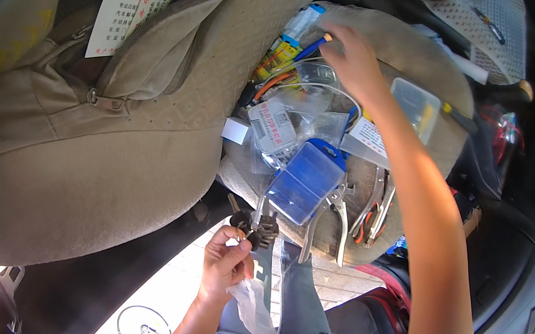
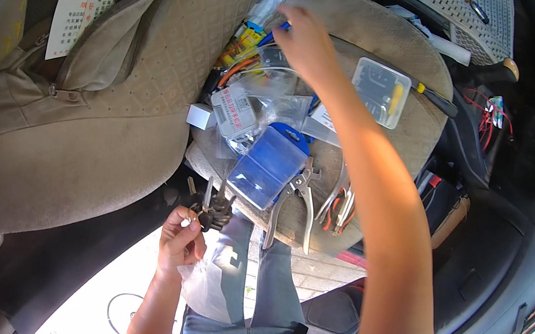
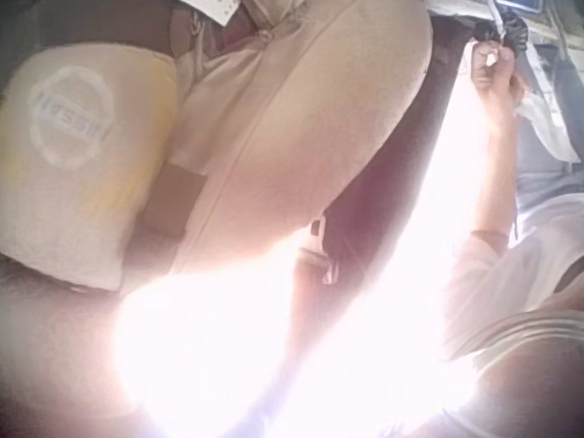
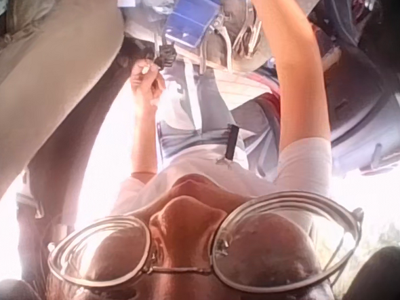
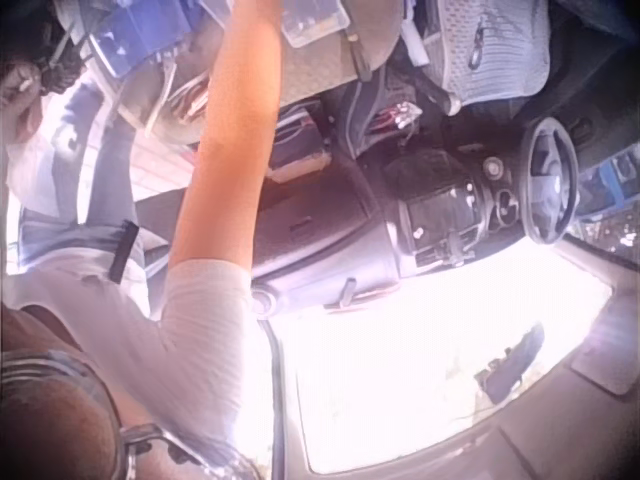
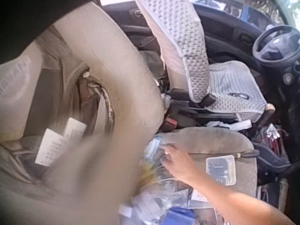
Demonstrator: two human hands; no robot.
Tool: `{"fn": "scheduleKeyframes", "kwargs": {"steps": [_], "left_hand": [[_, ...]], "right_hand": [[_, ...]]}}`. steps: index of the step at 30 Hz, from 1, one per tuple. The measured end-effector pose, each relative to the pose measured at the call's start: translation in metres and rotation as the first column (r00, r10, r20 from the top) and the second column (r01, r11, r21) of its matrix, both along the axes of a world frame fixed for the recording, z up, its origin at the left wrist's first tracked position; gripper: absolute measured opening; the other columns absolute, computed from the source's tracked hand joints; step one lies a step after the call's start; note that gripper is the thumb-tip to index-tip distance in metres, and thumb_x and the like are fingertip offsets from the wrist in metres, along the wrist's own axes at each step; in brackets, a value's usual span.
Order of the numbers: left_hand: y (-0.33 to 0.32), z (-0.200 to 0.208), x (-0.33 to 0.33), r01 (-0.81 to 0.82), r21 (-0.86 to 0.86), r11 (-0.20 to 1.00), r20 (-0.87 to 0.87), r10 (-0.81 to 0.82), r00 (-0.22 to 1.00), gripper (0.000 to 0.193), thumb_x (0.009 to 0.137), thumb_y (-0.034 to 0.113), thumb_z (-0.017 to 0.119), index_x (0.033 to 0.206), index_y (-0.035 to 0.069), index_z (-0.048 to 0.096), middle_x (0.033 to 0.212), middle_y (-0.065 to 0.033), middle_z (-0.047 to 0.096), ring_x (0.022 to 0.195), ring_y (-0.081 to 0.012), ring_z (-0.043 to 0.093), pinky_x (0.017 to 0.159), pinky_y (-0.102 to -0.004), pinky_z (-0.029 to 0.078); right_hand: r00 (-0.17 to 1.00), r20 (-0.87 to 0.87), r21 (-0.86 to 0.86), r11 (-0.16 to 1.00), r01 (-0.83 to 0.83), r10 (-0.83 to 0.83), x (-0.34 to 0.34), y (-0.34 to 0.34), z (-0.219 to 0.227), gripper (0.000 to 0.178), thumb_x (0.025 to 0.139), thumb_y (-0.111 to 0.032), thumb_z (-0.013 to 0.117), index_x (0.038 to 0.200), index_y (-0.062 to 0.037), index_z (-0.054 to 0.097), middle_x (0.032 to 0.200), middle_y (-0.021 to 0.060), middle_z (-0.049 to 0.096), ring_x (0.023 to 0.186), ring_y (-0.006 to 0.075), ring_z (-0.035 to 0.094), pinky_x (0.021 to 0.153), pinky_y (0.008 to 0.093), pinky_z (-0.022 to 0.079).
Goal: The person walks to a red car and opens the rear door. They rummage through a cluttered collection of tools and parts on the back seat, picking up and moving items such as pliers, tape, and small containers.
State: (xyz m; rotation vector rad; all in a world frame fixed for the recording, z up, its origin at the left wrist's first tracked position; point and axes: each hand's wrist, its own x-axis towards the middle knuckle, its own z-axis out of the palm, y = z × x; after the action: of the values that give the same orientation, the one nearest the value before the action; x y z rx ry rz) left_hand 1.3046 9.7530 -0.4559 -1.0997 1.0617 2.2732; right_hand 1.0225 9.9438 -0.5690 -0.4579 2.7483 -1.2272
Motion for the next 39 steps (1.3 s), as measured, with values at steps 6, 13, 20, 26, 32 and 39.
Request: {"fn": "scheduleKeyframes", "kwargs": {"steps": [6, 13, 20, 26, 32, 39], "left_hand": [[0.004, -0.011, 0.01, -0.056, 0.026, 0.998, 0.026, 0.055, 0.998, 0.008, 0.083, 0.006, 0.057, 0.089, 0.009, 0.053, 0.05, -0.0104, 0.054, 0.033, -0.0052, 0.039, 0.032, -0.017, 0.018], [-0.008, -0.017, 0.014, -0.107, 0.091, 0.99, 0.019, 0.106, 0.994, 0.008, 0.086, 0.011, 0.054, 0.094, 0.011, 0.051, 0.058, -0.015, 0.059, 0.031, -0.0031, 0.029, 0.032, -0.0174, 0.018], [0.006, -0.032, -0.012, -0.323, 0.252, 0.912, -0.006, 0.335, 0.942, 0.003, 0.09, 0.018, 0.049, 0.092, 0.015, 0.049, 0.069, -0.0114, 0.063, 0.034, -0.0056, 0.032, 0.033, -0.0208, 0.021], [0.027, -0.045, -0.022, -0.392, 0.193, 0.899, -0.071, 0.412, 0.909, 0.007, 0.089, 0.023, 0.052, 0.084, 0.018, 0.051, 0.081, -0.0055, 0.065, 0.039, -0.0048, 0.034, 0.037, -0.0191, 0.029], [0.05, -0.029, -0.02, -0.556, -0.099, 0.825, 0.022, 0.56, 0.828, 0.011, 0.087, 0.023, 0.054, 0.085, 0.016, 0.046, 0.079, -0.0071, 0.065, 0.039, -0.0062, 0.033, 0.039, -0.0196, 0.027], [0.087, -0.01, 0.005, -0.54, -0.156, 0.827, -0.194, 0.51, 0.838, 0.011, 0.087, 0.017, 0.056, 0.086, 0.011, 0.046, 0.072, -0.0123, 0.064, 0.038, -0.0084, 0.04, 0.038, -0.0198, 0.032]], "right_hand": [[0.934, -0.12, 0.509, 0.787, 0.349, -0.337, -0.047, -0.062, -0.086, 0.045, 0.069, -0.029, 0.068, 0.107, -0.0084, 0.054, 0.111, 0.0131, 0.053, 0.105, 0.031, 0.047, 0.084, 0.0495, 0.036], [0.921, 0.136, -0.247, 0.887, 0.389, -0.366, -0.007, -0.008, -0.062, 0.017, 0.076, -0.015, 0.062, 0.088, -0.0047, 0.055, 0.09, 0.0103, 0.059, 0.079, 0.0194, 0.055, 0.065, 0.0318, 0.043], [0.562, 0.815, -0.562, 0.422, 0.711, 0.139, 0.203, 0.026, 0.079, 0.014, 0.075, 0.002, 0.056, 0.085, -0.0038, 0.049, 0.114, 0.0151, 0.052, 0.092, 0.0179, 0.052, 0.074, 0.0282, 0.044], [0.571, 0.766, -0.642, 0.314, 0.7, 0.295, 0.273, 0.001, 0.104, 0.015, 0.071, 0.005, 0.058, 0.079, -0.0062, 0.052, 0.131, 0.0181, 0.04, 0.124, 0.0321, 0.035, 0.098, 0.0441, 0.033], [0.581, 0.78, -0.624, 0.24, 0.743, 0.232, 0.282, 0.032, 0.132, 0.018, 0.068, 0.001, 0.064, 0.075, -0.0092, 0.05, 0.13, 0.0164, 0.039, 0.121, 0.0364, 0.037, 0.097, 0.0523, 0.033], [0.746, 0.658, -0.581, 0.702, 0.413, 0.106, 0.32, -0.008, 0.137, 0.019, 0.073, -0.007, 0.066, 0.085, -0.0041, 0.051, 0.133, 0.019, 0.033, 0.123, 0.0258, 0.034, 0.099, 0.036, 0.026]]}}
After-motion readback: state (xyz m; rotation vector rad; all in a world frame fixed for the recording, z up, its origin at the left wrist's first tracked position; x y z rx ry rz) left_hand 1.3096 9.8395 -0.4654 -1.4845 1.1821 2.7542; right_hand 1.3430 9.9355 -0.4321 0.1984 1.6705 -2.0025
